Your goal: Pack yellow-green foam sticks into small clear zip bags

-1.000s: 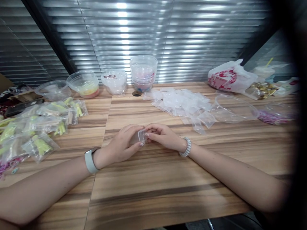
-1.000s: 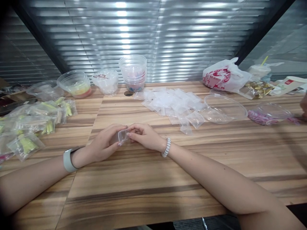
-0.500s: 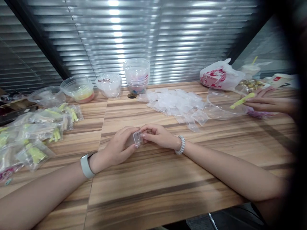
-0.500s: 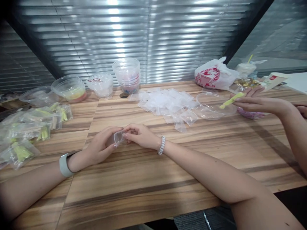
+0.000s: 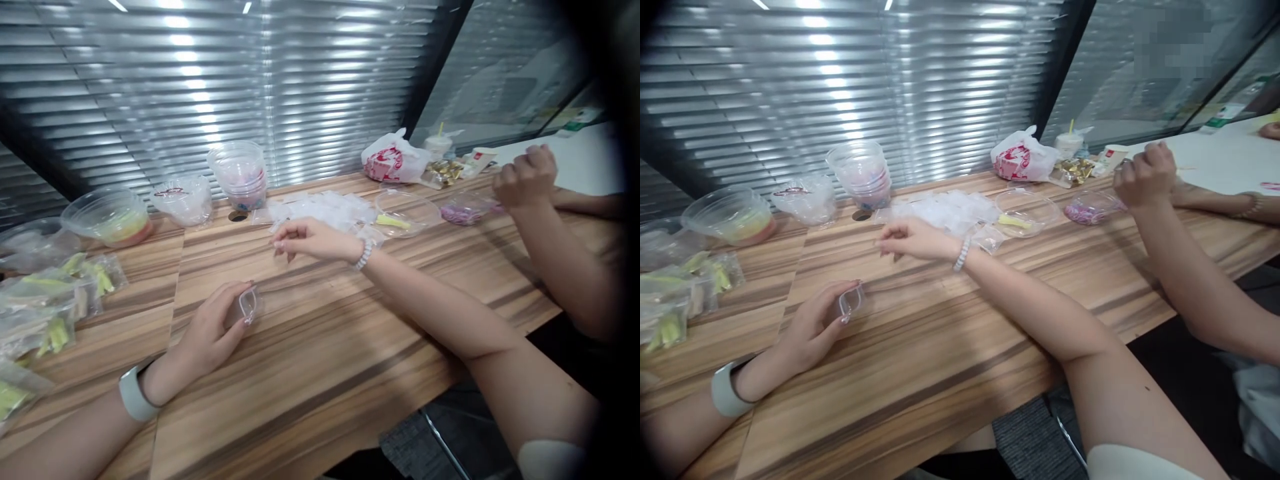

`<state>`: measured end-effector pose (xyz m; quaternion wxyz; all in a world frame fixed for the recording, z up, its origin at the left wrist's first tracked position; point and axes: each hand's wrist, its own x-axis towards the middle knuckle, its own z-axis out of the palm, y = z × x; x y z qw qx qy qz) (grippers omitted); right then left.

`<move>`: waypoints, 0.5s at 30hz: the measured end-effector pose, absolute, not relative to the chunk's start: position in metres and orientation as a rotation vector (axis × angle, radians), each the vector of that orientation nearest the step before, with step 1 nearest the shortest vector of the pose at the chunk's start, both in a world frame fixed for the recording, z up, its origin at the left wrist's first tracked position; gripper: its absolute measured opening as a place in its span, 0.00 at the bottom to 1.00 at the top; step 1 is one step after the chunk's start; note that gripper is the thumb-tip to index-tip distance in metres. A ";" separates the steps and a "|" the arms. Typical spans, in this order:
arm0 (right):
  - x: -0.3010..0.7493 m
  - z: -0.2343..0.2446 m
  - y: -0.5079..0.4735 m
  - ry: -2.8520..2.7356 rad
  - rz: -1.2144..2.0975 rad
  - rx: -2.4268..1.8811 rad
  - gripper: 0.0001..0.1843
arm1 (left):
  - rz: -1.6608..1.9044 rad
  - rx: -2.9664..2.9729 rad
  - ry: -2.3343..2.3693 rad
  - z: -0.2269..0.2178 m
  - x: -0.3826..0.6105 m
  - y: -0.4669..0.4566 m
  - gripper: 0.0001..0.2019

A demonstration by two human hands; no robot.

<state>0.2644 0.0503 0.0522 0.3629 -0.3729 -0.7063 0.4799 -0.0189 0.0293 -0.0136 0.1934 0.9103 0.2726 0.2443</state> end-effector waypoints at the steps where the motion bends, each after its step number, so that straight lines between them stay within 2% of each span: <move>1: 0.278 0.064 0.051 -1.844 1.122 -1.014 0.15 | 0.687 2.558 0.768 -0.014 -0.019 0.030 0.22; 6: 0.375 0.103 0.051 -1.930 0.237 -1.622 0.20 | 0.706 2.572 0.762 -0.015 -0.019 0.030 0.22; 10: 0.448 0.096 0.060 -1.767 -0.254 -2.108 0.16 | 0.706 2.579 0.789 -0.016 -0.019 0.031 0.22; 12: 0.471 0.083 0.066 -1.766 -0.241 -2.400 0.17 | 0.709 2.582 0.810 -0.017 -0.020 0.032 0.22; 15: 0.491 0.059 0.071 -1.766 -0.002 -2.688 0.22 | 0.718 2.583 0.816 -0.018 -0.020 0.032 0.22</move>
